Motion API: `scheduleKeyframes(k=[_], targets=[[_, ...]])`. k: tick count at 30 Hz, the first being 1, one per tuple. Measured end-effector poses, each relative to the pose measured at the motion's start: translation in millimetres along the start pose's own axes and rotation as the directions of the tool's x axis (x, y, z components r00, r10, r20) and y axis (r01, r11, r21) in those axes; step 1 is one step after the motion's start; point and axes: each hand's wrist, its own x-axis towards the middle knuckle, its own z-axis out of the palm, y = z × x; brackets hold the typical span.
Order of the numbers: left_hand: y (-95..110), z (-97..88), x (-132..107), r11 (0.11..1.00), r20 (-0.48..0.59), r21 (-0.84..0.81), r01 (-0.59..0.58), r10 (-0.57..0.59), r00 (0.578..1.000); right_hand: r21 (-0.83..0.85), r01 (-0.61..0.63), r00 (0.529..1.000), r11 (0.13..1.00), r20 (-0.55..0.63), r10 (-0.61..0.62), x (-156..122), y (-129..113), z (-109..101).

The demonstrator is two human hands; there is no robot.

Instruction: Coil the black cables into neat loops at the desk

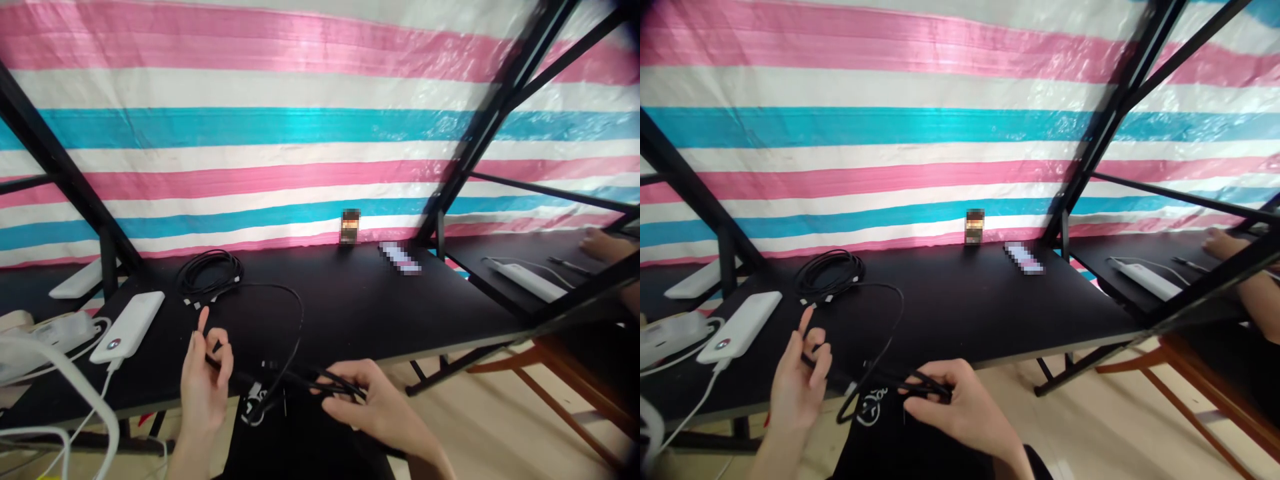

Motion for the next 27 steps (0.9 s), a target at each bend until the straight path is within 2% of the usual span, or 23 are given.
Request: scheduleKeyframes(k=[2,5,8,10,12,14,16,19,22,24,27], targets=[[-0.7,-5.6,0.4,0.991,0.024,0.135,0.001,-0.005,1.0,0.052,0.008,0.981,0.999,-0.195,0.003,-7.7,6.6,-14.3],[-5.7,-16.7,3.4,0.912,0.043,0.41,-0.012,-0.006,0.999,0.196,0.056,0.899,0.979,-0.437,0.036,-13.1,13.2,-33.1],[-12.7,-26.1,8.7,0.793,0.081,0.608,-0.035,-0.018,0.997,0.351,0.152,0.835,0.924,-0.546,0.07,-10.0,15.9,-45.8],[-17.8,-28.8,11.6,0.728,0.09,0.684,-0.043,-0.025,0.996,0.393,0.207,0.799,0.896,-0.596,0.077,-5.4,17.7,-49.0],[-23.9,-28.4,13.6,0.674,0.085,0.737,-0.043,-0.029,0.996,0.392,0.223,0.793,0.892,-0.605,0.068,-0.5,21.0,-48.1],[-31.0,-25.8,16.0,0.635,0.075,0.771,-0.049,-0.015,0.997,0.351,0.217,0.811,0.911,-0.585,0.032,4.5,25.6,-45.0],[-37.7,-21.3,20.0,0.604,0.078,0.793,-0.078,0.026,0.997,0.266,0.216,0.822,0.939,-0.569,-0.028,10.1,29.8,-42.9],[-42.0,-9.4,27.6,0.572,0.103,0.813,-0.113,0.051,0.993,0.106,0.239,0.802,0.965,-0.582,-0.135,21.4,28.7,-45.5],[-37.0,10.5,30.7,0.584,0.192,0.784,-0.209,0.091,0.977,-0.019,0.294,0.788,0.956,-0.561,-0.254,36.5,14.7,-52.0],[-31.6,25.6,28.4,0.61,0.278,0.728,-0.312,0.153,0.948,-0.084,0.334,0.799,0.939,-0.503,-0.329,46.1,3.3,-54.2],[-28.0,42.1,22.0,0.698,0.408,0.628,-0.344,0.081,0.909,-0.102,0.36,0.82,0.928,-0.441,-0.366,54.6,-4.1,-52.2]])
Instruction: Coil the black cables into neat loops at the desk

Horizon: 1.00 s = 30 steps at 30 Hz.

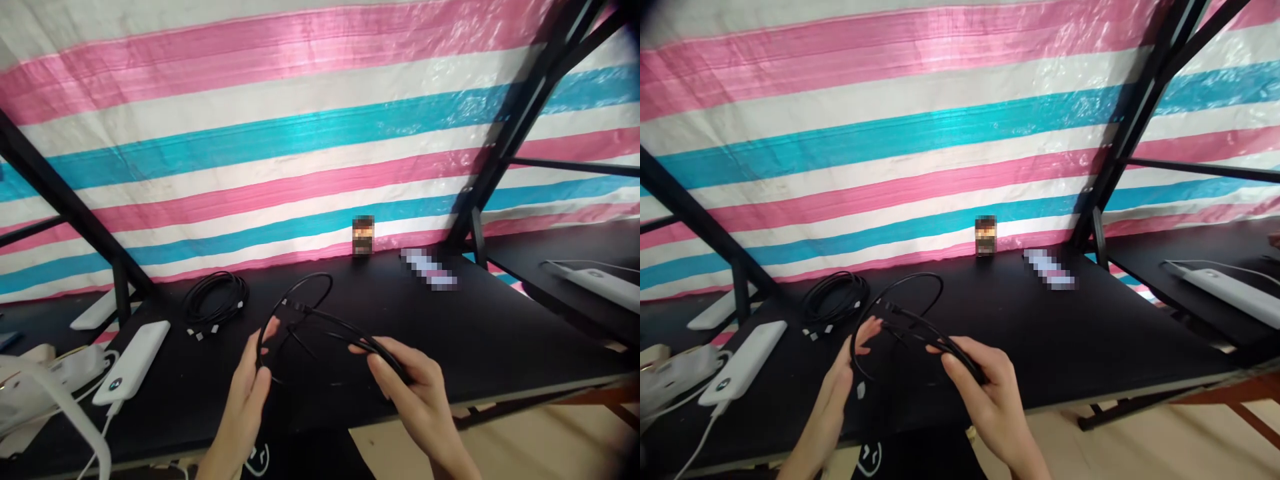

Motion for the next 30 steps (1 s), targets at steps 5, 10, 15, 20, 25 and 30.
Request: scheduleKeyframes(k=[5,10,15,20,25,30], targets=[[2.0,7.3,-1.3,0.997,-0.075,-0.003,0.077,-0.077,0.994,0.092,-0.114,0.993,0.989,0.043,0.111,-5.1,14.9,3.9],[0.8,3.6,3.1,0.976,-0.066,-0.186,0.114,-0.128,0.99,0.23,-0.244,0.969,0.942,0.109,0.224,1.2,22.5,8.4],[0.5,-21.1,12.2,0.702,-0.22,-0.705,0.103,-0.354,0.909,0.435,-0.366,0.915,0.823,0.01,0.402,10.0,34.9,9.3],[4.5,-70.7,14.7,0.492,-0.351,-0.866,-0.094,-0.463,0.814,0.579,-0.156,0.738,0.8,-0.47,0.484,11.8,60.7,-23.3],[1.9,-91.3,6.1,0.406,-0.257,-0.911,-0.065,-0.44,0.86,0.486,0.029,0.653,0.873,-0.67,0.352,8.3,57.5,-54.3],[-8.6,-79.0,1.0,0.712,-0.228,-0.702,0.015,-0.245,0.942,0.313,0.106,0.848,0.944,-0.524,0.079,2.3,44.3,-54.2]])
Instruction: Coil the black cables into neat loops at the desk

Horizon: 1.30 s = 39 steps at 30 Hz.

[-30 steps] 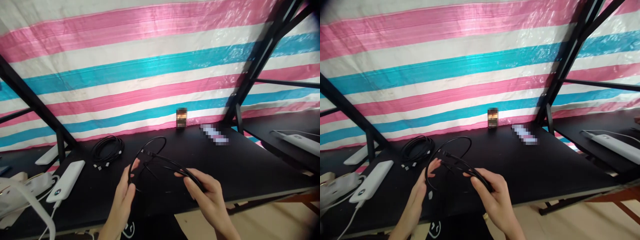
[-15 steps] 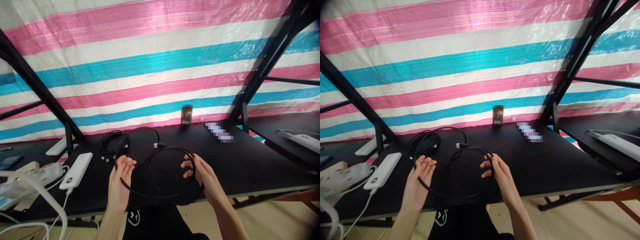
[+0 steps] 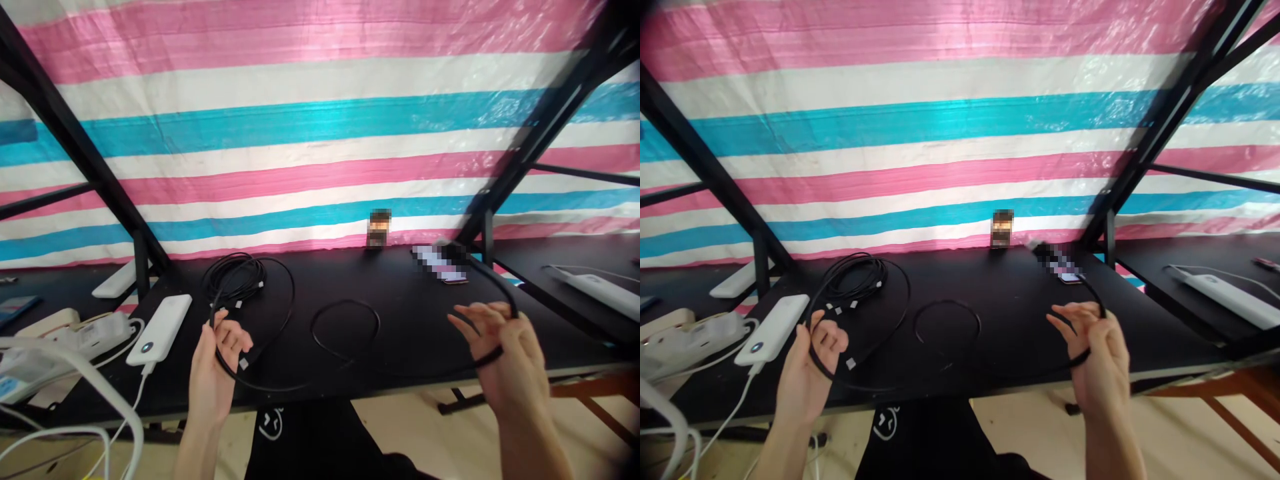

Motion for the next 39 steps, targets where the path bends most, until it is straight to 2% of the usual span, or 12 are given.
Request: scheduleKeyframes(k=[3,5,7,10,13,19,23,28,31,33,35,39], targets=[[-11.6,4.1,-2.4,0.955,0.132,0.265,-0.133,0.1,0.986,-0.217,0.017,0.935,0.976,0.35,0.062,-9.4,-1.1,6.3],[-17.4,8.5,-4.2,0.924,0.187,0.338,-0.176,0.117,0.975,-0.356,0.027,0.793,0.934,0.577,0.197,-16.1,-4.8,13.3],[-21.1,13.4,-5.9,0.913,0.222,0.36,-0.192,0.116,0.968,-0.41,0.026,0.592,0.912,0.741,0.316,-22.0,-12.6,22.2],[-23.5,19.4,-8.0,0.893,0.226,0.396,-0.214,0.131,0.965,-0.411,-0.014,0.331,0.911,0.858,0.392,-29.5,-28.6,36.1],[-25.7,23.0,-8.6,0.886,0.195,0.401,-0.234,0.168,0.966,-0.439,-0.042,0.241,0.897,0.867,0.436,-37.8,-41.5,47.1],[-27.1,20.2,-4.1,0.857,0.203,0.423,-0.295,0.227,0.952,-0.566,-0.11,0.239,0.817,0.783,0.574,-50.4,-46.0,55.4],[-15.6,24.6,-7.4,0.718,0.379,0.576,-0.391,0.189,0.906,-0.597,0.055,0.425,0.801,0.74,0.522,-50.6,-48.2,61.8],[-16.5,51.6,-30.1,0.582,0.701,0.604,-0.545,-0.061,0.711,-0.468,0.417,0.574,0.779,0.8,0.174,-59.8,-54.3,88.6],[-24.2,61.5,-41.2,0.575,0.696,0.648,-0.5,-0.179,0.696,-0.343,0.613,0.608,0.711,0.78,-0.148,-63.2,-55.5,99.4],[-24.8,63.0,-43.1,0.567,0.683,0.654,-0.501,-0.159,0.713,-0.358,0.661,0.638,0.659,0.73,-0.244,-62.0,-55.3,99.8],[-21.0,62.8,-41.7,0.546,0.724,0.606,-0.578,-0.081,0.685,-0.422,0.657,0.67,0.625,0.707,-0.227,-59.9,-53.8,96.5],[-10.5,66.2,-35.8,0.45,0.824,0.496,-0.742,0.025,0.566,-0.381,0.574,0.617,0.725,0.784,-0.077,-58.7,-45.3,87.0]])
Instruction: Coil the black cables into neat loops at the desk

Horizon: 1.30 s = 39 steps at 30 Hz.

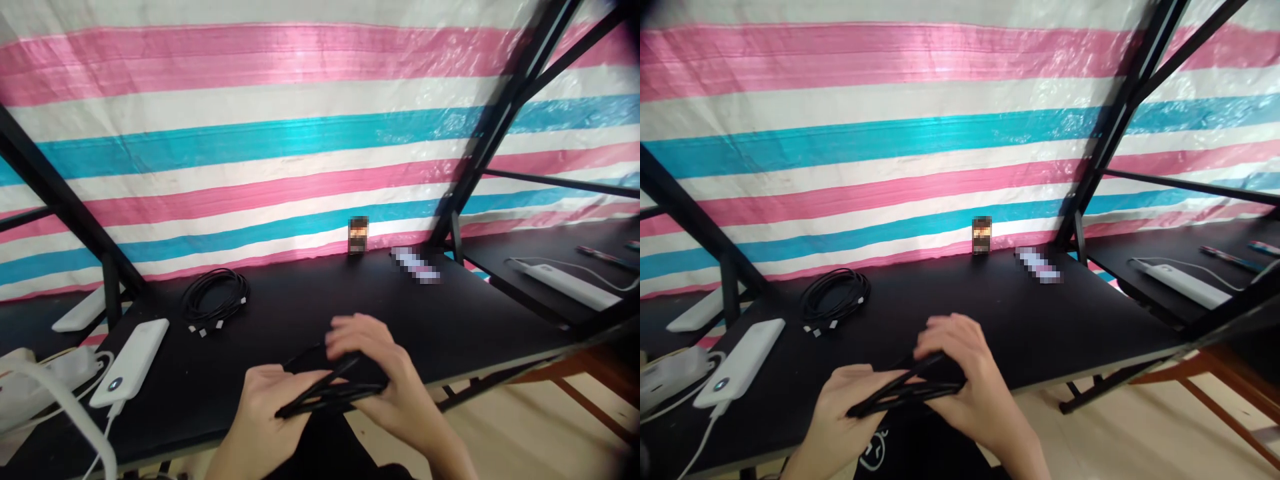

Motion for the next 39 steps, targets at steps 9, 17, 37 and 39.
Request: scheduleKeyframes(k=[9,17,37,39], targets=[[-33.6,4.2,14.4,0.85,-0.254,-0.313,0.424,-0.505,0.825,0.381,-0.489,0.796,0.785,-0.172,0.58,-21.9,38.2,-16.9],[-73.1,76.1,-7.8,0.328,0.006,-0.769,0.549,-0.855,0.518,0.701,-0.416,0.699,0.58,-0.162,0.697,-36.1,48.8,-23.1],[-10.9,70.8,19.3,0.428,0.065,-0.698,0.574,-0.76,0.646,0.673,-0.615,0.631,0.411,0.106,0.769,-14.3,69.8,5.2],[-14.0,67.7,14.9,0.452,0.008,-0.692,0.563,-0.775,0.632,0.586,-0.64,0.681,0.497,0.133,0.721,-13.8,69.2,6.3]])
